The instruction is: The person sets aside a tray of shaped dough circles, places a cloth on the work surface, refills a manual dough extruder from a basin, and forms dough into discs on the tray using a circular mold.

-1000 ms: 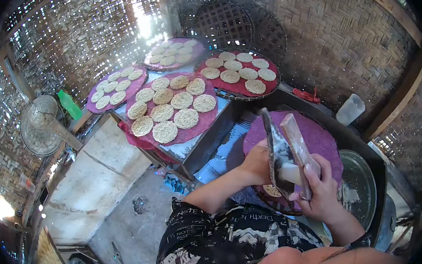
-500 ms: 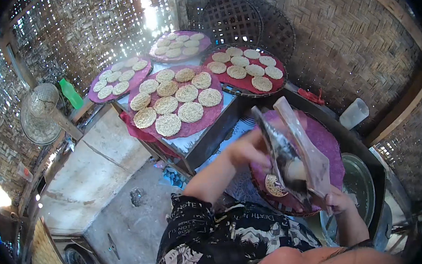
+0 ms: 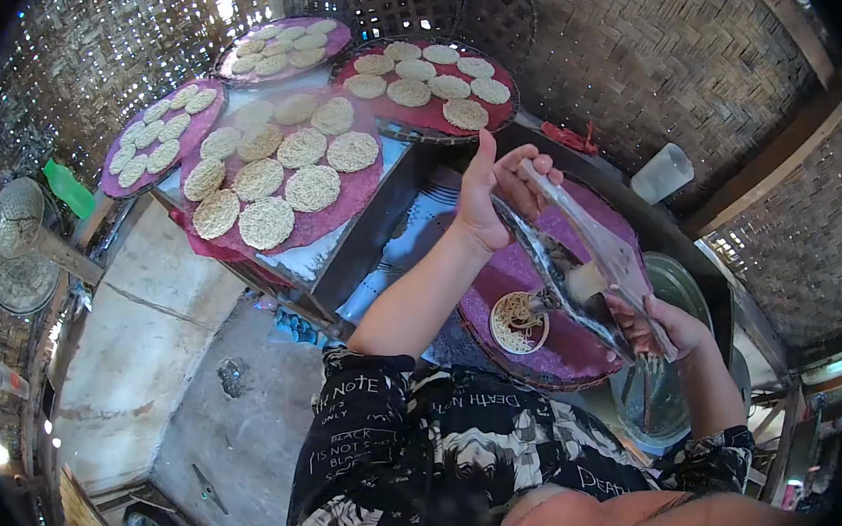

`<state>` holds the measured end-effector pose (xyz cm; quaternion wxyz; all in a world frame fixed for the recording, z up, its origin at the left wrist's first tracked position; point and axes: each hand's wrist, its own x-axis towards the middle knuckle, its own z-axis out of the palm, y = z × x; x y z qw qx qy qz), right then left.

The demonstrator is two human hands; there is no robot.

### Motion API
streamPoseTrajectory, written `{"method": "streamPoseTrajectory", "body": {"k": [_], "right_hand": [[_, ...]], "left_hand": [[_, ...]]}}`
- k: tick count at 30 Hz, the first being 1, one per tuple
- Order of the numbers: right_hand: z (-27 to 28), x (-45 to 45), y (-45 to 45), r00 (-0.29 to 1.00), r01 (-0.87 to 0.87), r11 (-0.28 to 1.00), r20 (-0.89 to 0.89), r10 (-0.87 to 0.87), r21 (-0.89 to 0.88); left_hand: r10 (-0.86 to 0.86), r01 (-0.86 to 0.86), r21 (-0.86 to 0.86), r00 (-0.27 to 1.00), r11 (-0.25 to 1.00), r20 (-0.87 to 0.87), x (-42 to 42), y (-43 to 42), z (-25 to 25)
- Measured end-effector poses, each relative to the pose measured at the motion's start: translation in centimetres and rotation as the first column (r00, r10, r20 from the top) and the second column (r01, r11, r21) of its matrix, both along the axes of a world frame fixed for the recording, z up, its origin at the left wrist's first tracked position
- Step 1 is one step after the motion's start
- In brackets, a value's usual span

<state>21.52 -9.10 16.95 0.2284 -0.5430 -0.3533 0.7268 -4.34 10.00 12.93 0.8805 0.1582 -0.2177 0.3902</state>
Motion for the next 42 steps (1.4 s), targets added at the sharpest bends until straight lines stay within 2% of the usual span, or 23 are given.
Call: {"method": "streamPoseTrajectory", "body": {"k": [2,5,6,7,10,13,20,24,28,33,39,42], "right_hand": [[-0.1,0.2,-0.2,0.999,0.041,0.999,0.035,-0.039,-0.034],[0.4,-0.3,-0.4,0.996,0.041,0.999,0.085,-0.038,-0.030],[1.1,-1.8,-0.3,0.996,0.033,0.999,0.087,-0.032,-0.019],[1.5,-2.5,-0.4,0.996,0.025,1.000,0.089,-0.024,-0.008],[0.2,-1.6,-0.4,0.973,-0.017,1.000,0.232,0.011,0.023],[0.5,-2.8,-0.7,0.969,-0.078,0.987,0.242,0.043,0.139],[1.7,-4.1,-2.4,0.972,-0.138,0.988,0.199,0.124,0.061],[1.2,-5.9,-2.3,0.983,-0.081,0.996,0.168,0.076,0.021],[0.6,-6.8,-1.3,0.978,-0.070,0.993,0.204,0.048,0.098],[1.3,-6.5,-1.7,0.969,-0.064,0.976,0.247,0.011,0.207],[1.7,-6.0,-3.6,0.960,-0.019,0.998,0.282,-0.001,0.067],[1.2,-6.8,-3.8,0.985,0.007,0.999,0.171,-0.014,0.039]], "left_hand": [[0.009,-0.015,-0.084,0.998,0.996,-0.063,0.5,-0.6,-0.4],[0.024,-0.035,-0.095,0.994,0.995,-0.111,1.1,-0.4,-2.5],[-0.022,0.020,-0.053,0.999,0.998,-0.036,1.0,-0.5,-3.1],[-0.021,0.019,-0.069,0.999,0.997,-0.036,0.9,-0.5,-3.4],[0.004,-0.017,-0.151,0.996,0.988,-0.084,0.7,-0.7,-3.5],[0.006,-0.013,-0.147,0.999,0.989,-0.054,0.9,-0.6,-4.2],[0.054,-0.117,-0.269,0.971,0.956,-0.232,-0.6,-3.6,-3.9],[0.065,-0.143,-0.291,0.963,0.946,-0.262,-2.4,-3.8,-3.7],[0.114,-0.203,-0.264,0.942,0.943,-0.315,-3.2,-2.8,-2.4],[0.094,-0.176,-0.281,0.955,0.943,-0.281,-1.9,-2.9,-3.1],[-0.011,-0.095,-0.360,0.960,0.928,-0.281,-0.6,-3.8,-4.1],[-0.034,-0.091,-0.370,0.947,0.925,-0.319,-1.3,-3.7,-3.0]]}}
